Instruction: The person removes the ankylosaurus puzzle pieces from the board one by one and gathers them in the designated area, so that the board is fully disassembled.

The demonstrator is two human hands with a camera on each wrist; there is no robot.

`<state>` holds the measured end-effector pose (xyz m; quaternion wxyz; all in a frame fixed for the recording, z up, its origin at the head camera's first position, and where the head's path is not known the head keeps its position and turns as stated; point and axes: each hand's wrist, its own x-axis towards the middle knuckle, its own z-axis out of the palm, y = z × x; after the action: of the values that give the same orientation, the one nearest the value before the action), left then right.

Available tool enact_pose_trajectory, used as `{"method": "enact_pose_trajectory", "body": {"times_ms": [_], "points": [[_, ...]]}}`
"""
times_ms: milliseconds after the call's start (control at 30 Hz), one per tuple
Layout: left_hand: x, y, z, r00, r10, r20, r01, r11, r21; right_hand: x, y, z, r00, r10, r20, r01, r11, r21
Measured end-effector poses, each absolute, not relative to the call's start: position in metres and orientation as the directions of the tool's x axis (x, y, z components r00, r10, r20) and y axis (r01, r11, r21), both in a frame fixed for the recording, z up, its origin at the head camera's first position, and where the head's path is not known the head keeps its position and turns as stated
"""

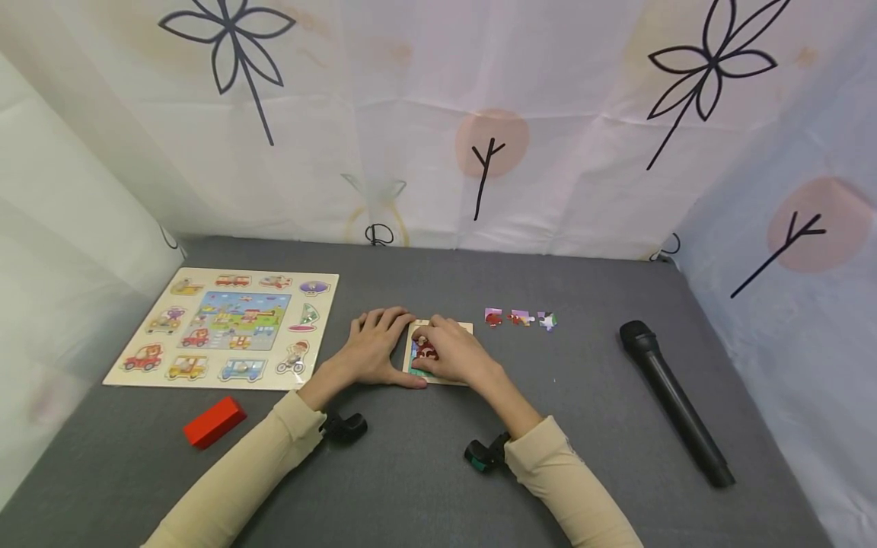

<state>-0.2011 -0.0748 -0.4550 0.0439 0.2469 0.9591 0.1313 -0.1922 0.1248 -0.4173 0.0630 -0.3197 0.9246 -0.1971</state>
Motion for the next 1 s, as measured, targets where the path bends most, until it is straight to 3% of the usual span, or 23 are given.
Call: {"method": "enact_pose_trajectory", "body": {"times_ms": [1000], "points": [[-0.1999, -0.0736, -0.4534, -0.879, 0.477, -0.015, 0.455, 0.847, 0.273, -0.1903, 0.1258, -0.4180, -0.784, -0.618, 0.050, -0.576, 0.697, -0.427]]}}
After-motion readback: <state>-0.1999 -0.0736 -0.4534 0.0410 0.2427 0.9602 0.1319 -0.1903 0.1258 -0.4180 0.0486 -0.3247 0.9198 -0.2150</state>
